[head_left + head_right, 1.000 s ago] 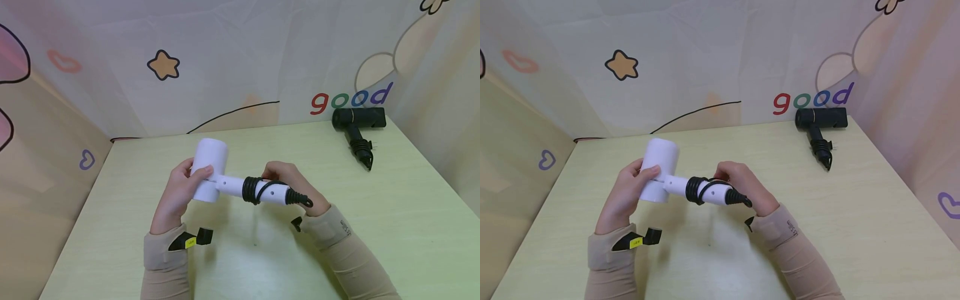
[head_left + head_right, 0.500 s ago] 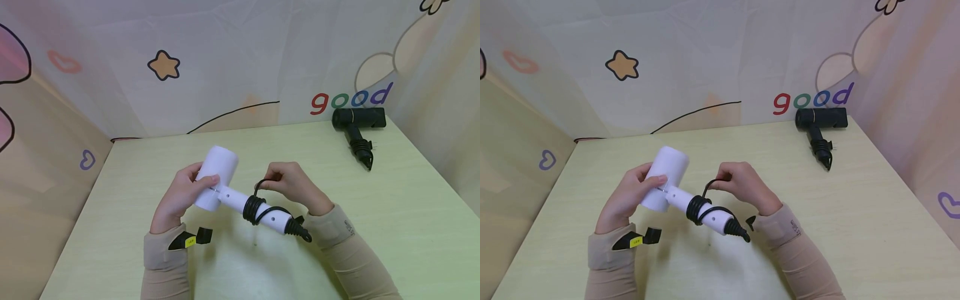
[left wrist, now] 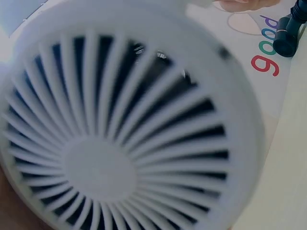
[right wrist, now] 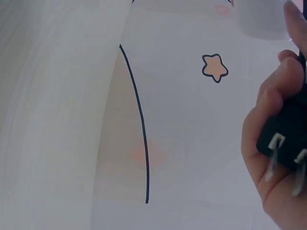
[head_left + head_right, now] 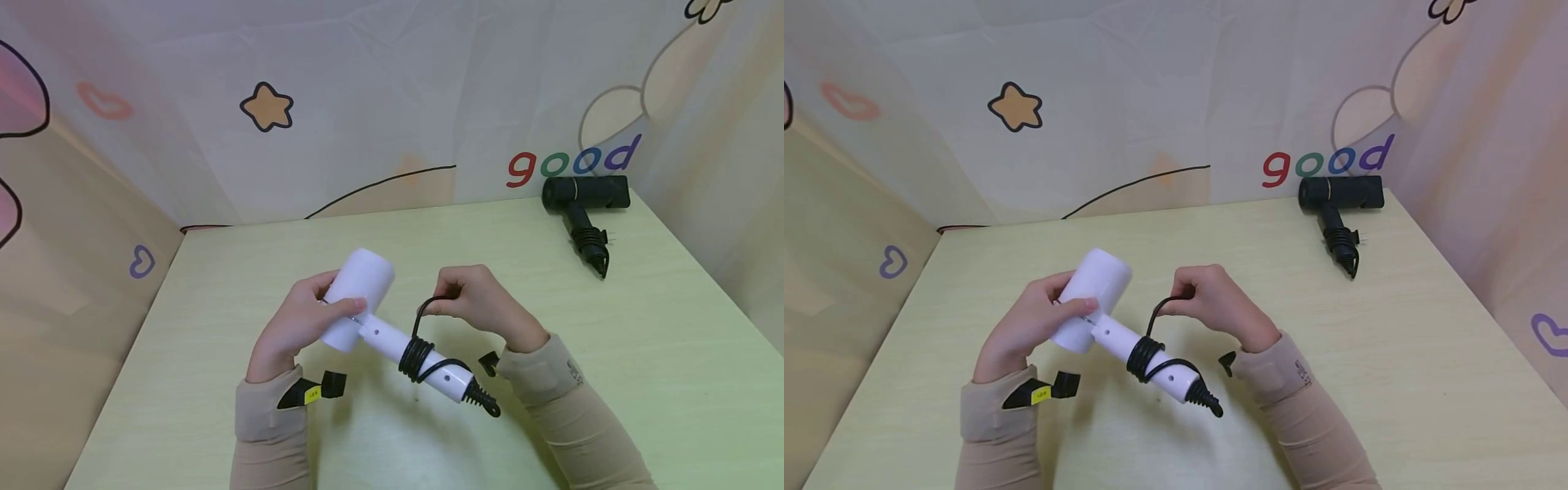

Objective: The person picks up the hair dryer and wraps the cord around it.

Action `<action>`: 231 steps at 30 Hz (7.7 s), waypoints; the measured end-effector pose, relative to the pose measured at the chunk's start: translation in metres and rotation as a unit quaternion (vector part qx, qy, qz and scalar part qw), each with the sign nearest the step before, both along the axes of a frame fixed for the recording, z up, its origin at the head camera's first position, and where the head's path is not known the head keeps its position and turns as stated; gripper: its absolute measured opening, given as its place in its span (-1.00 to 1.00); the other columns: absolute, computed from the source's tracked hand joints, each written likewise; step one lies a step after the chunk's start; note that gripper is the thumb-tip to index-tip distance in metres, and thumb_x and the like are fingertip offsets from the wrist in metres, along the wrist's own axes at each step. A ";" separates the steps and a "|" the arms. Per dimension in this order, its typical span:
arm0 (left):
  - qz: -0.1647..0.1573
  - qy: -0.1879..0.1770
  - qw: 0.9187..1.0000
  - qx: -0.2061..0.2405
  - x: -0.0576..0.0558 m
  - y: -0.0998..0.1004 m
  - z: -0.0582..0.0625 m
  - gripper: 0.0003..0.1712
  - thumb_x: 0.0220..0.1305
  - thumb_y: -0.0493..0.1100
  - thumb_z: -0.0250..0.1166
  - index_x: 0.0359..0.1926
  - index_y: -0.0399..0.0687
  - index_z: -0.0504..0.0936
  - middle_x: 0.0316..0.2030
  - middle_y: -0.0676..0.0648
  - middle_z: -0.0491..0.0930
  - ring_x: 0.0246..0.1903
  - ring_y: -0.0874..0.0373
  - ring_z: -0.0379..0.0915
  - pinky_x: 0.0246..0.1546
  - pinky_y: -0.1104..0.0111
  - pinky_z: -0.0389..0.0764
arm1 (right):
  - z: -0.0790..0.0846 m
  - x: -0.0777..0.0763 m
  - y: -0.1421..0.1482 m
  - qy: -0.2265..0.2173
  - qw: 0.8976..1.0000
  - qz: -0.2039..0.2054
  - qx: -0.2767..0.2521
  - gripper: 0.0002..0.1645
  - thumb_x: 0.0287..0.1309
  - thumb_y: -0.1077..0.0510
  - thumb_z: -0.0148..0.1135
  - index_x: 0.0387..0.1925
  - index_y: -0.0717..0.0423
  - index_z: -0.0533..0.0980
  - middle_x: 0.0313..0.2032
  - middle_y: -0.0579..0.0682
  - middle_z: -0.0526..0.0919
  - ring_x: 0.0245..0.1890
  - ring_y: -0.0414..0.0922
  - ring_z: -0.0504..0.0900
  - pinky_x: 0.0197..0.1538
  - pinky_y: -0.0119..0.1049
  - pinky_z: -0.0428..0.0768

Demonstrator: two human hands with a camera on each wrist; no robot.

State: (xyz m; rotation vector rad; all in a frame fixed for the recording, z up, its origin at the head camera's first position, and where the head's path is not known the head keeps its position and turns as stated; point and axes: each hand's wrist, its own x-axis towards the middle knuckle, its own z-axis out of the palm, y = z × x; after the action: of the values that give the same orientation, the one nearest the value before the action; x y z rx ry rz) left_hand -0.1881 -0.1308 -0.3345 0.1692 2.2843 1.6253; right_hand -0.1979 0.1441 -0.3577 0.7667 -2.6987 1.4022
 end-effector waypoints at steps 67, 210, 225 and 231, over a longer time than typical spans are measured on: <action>0.217 0.177 0.952 -0.120 -0.006 0.015 -0.005 -0.18 0.01 0.10 0.42 0.29 -0.01 0.36 0.00 -0.16 0.56 -0.14 -0.07 0.53 -0.23 0.06 0.61 | 0.038 0.034 -0.003 0.065 0.997 -0.048 -0.015 -0.70 0.04 0.26 0.36 -0.13 0.14 0.58 -0.28 -0.02 0.68 -0.39 -0.21 0.57 -0.39 -0.35 0.59; -0.114 0.208 0.963 -0.128 -0.114 0.149 -0.004 -0.05 -0.01 0.18 0.41 0.38 0.07 0.25 0.05 0.01 0.52 -0.15 0.15 0.49 -0.20 0.33 0.58 | -0.012 -0.049 0.061 -0.187 0.974 -0.116 0.050 -0.44 0.07 -0.12 0.32 0.01 0.15 0.58 -0.12 0.11 0.64 -0.30 -0.06 0.55 -0.31 -0.31 0.55; -0.067 0.198 0.944 -0.255 -0.089 0.069 -0.035 -0.07 0.20 0.22 0.21 0.46 0.00 0.05 0.41 -0.08 0.15 0.40 -0.05 0.03 0.37 0.09 0.14 | -0.028 -0.116 0.125 -0.283 0.928 -0.241 0.012 -0.19 0.18 -0.27 0.13 0.19 0.29 0.40 -0.03 0.13 0.37 -0.11 -0.02 0.35 -0.14 -0.32 0.40; -0.035 0.168 0.962 -0.211 -0.068 0.037 -0.051 -0.05 0.20 0.20 0.22 0.47 -0.03 0.02 0.42 -0.13 0.12 0.41 -0.09 0.00 0.37 0.03 0.12 | -0.038 -0.132 0.138 -0.290 0.915 -0.280 -0.009 -0.19 0.14 -0.26 0.18 0.15 0.33 0.41 -0.04 0.08 0.36 -0.06 -0.03 0.31 -0.09 -0.33 0.35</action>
State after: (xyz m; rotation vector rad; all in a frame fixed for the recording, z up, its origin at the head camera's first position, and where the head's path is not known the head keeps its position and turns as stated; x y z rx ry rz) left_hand -0.2562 -0.0935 -0.3856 0.4421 2.7836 1.1035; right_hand -0.3299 0.2823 -0.3961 -0.5006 -2.9053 1.6585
